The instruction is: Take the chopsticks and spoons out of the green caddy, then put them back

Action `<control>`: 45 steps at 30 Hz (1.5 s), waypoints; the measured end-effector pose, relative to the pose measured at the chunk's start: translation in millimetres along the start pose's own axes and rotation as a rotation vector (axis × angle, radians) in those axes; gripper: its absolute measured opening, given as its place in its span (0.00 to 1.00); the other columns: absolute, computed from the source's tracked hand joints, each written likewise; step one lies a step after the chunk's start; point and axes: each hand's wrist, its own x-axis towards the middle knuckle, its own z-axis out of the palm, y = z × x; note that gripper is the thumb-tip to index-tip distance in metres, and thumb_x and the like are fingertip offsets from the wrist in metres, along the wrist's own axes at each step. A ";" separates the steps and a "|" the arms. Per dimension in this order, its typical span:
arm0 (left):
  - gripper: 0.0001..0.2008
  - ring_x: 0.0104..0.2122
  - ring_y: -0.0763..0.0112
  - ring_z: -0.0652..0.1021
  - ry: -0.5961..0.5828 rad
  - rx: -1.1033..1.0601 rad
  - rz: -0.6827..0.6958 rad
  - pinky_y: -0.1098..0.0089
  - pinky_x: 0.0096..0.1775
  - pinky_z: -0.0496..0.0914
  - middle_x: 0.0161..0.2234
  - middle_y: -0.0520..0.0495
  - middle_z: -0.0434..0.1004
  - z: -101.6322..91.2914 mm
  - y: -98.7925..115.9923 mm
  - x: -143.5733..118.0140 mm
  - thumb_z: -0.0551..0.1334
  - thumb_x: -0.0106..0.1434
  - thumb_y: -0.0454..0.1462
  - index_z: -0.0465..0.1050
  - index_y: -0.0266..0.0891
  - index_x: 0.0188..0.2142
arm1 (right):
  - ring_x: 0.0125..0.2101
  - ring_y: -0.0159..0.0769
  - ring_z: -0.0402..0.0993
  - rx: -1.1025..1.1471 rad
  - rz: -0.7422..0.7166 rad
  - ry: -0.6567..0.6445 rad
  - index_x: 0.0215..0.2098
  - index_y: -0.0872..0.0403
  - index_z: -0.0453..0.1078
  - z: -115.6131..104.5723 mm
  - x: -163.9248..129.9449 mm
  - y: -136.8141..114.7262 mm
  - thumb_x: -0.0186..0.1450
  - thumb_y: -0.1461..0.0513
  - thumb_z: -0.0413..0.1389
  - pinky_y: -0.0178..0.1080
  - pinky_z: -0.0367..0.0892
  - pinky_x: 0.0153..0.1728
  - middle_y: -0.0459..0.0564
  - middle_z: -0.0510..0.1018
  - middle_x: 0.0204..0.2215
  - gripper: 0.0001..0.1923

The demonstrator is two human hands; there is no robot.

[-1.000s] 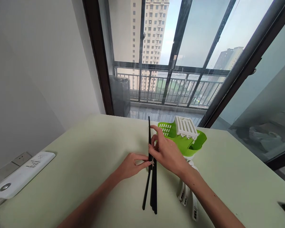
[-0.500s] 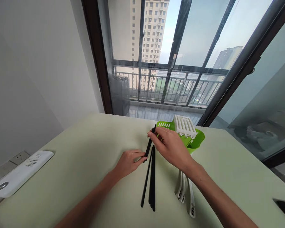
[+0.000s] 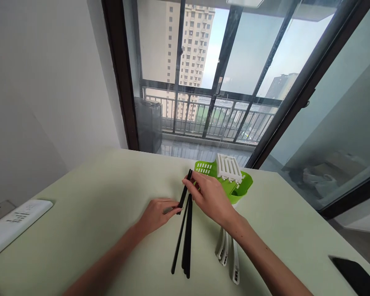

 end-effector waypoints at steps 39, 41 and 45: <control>0.08 0.45 0.64 0.76 0.108 -0.007 -0.085 0.58 0.51 0.70 0.41 0.48 0.78 3.5 0.3 2.7 0.56 0.69 0.31 0.72 0.43 0.41 | 0.37 0.46 0.80 -0.427 0.378 0.086 0.36 0.55 0.76 -55.3 110.5 144.3 0.68 0.49 0.55 0.39 0.64 0.33 0.57 0.84 0.36 0.18; 0.08 0.44 0.64 0.77 0.107 0.006 -0.081 0.58 0.50 0.70 0.41 0.48 0.78 4.0 -0.3 3.1 0.56 0.69 0.31 0.73 0.44 0.41 | 0.39 0.46 0.81 -0.367 0.414 0.053 0.40 0.55 0.76 -53.6 105.1 146.6 0.66 0.46 0.56 0.39 0.66 0.35 0.56 0.84 0.39 0.21; 0.08 0.43 0.63 0.77 0.103 0.028 -0.077 0.59 0.49 0.71 0.40 0.49 0.79 6.0 -0.7 4.4 0.57 0.69 0.31 0.73 0.44 0.40 | 0.46 0.48 0.80 -0.254 0.428 0.033 0.47 0.54 0.74 -49.4 93.4 149.6 0.63 0.40 0.57 0.42 0.69 0.42 0.57 0.82 0.48 0.29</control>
